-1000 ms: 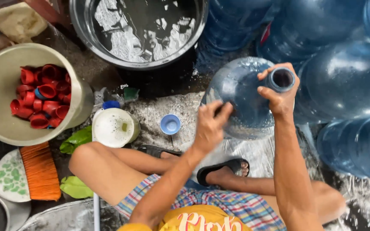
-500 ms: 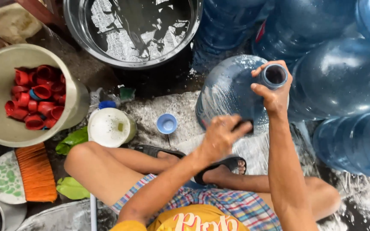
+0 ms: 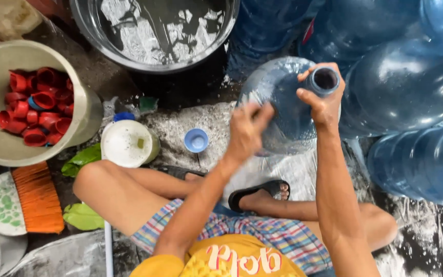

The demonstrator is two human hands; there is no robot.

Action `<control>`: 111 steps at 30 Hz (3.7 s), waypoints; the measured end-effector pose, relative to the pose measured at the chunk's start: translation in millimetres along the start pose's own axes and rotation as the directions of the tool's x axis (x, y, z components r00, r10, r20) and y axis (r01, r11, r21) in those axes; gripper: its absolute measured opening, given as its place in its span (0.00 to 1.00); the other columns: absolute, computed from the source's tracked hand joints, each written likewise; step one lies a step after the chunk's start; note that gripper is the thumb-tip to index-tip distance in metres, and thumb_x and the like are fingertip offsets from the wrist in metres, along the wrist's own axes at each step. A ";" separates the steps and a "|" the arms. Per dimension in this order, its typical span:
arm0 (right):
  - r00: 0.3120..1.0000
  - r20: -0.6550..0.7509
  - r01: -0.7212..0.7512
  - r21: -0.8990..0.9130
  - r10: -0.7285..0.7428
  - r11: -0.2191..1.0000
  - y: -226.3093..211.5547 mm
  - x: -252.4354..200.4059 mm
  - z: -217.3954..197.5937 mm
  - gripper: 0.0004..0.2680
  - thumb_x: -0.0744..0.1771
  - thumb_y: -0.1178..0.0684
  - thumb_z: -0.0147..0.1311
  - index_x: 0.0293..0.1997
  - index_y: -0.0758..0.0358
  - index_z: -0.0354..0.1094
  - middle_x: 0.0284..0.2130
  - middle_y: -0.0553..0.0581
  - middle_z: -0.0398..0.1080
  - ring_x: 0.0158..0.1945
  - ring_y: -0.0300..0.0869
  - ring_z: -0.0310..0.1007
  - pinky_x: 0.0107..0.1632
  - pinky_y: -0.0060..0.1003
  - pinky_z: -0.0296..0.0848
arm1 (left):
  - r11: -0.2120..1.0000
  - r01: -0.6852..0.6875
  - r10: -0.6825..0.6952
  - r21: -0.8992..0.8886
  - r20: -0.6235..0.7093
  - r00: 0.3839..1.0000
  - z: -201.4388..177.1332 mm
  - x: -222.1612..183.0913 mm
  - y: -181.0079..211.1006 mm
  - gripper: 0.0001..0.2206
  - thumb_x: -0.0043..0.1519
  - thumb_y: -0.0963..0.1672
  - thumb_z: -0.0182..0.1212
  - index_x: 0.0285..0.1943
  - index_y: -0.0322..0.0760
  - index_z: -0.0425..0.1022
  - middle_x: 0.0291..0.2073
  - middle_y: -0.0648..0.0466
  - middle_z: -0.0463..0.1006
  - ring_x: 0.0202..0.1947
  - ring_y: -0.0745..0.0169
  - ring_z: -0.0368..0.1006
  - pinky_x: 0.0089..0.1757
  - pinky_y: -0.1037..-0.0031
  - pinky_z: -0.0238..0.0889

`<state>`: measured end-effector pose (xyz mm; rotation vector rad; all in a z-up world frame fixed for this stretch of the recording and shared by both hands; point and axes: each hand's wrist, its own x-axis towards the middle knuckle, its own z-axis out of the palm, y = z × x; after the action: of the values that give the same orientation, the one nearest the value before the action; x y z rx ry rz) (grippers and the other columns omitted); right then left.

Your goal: Washing the exterior of large plastic water jugs using a sponge and water.

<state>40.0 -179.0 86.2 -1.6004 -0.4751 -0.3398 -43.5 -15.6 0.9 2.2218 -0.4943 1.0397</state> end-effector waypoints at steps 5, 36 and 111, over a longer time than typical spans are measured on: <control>0.987 -0.111 0.090 -0.241 -0.120 0.966 -21.0 -1.6 15.7 0.19 0.58 0.64 0.61 0.50 0.73 0.56 0.31 0.67 0.69 0.39 0.47 0.73 0.51 0.41 0.68 | 0.948 0.247 -0.244 -0.202 0.037 0.969 10.2 -23.2 -1.2 0.23 0.58 0.38 0.52 0.64 0.47 0.63 0.54 0.47 0.62 0.55 0.44 0.57 0.60 0.56 0.43; 1.000 -0.006 0.026 -0.160 -0.028 0.987 -1.4 7.8 3.6 0.13 0.56 0.68 0.62 0.38 0.75 0.60 0.27 0.67 0.67 0.38 0.47 0.71 0.46 0.40 0.70 | 0.983 0.147 -0.113 -0.110 0.264 0.958 6.1 -13.6 -10.1 0.26 0.64 0.49 0.18 0.69 0.52 0.54 0.56 0.49 0.61 0.58 0.49 0.56 0.62 0.45 0.28; 0.992 -0.125 0.012 -0.148 -0.031 0.989 -7.4 6.6 11.9 0.13 0.55 0.66 0.62 0.38 0.72 0.63 0.27 0.65 0.69 0.36 0.42 0.70 0.42 0.35 0.69 | 0.320 0.813 -0.857 -0.486 0.218 0.467 -21.4 -22.6 78.5 0.32 0.55 0.37 0.57 0.70 0.36 0.51 0.49 0.33 0.59 0.54 0.29 0.61 0.54 0.57 0.59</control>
<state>41.3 -166.2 94.8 -1.7056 -0.3767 -0.5003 -113.6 -57.0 23.6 1.5132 0.4147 0.3135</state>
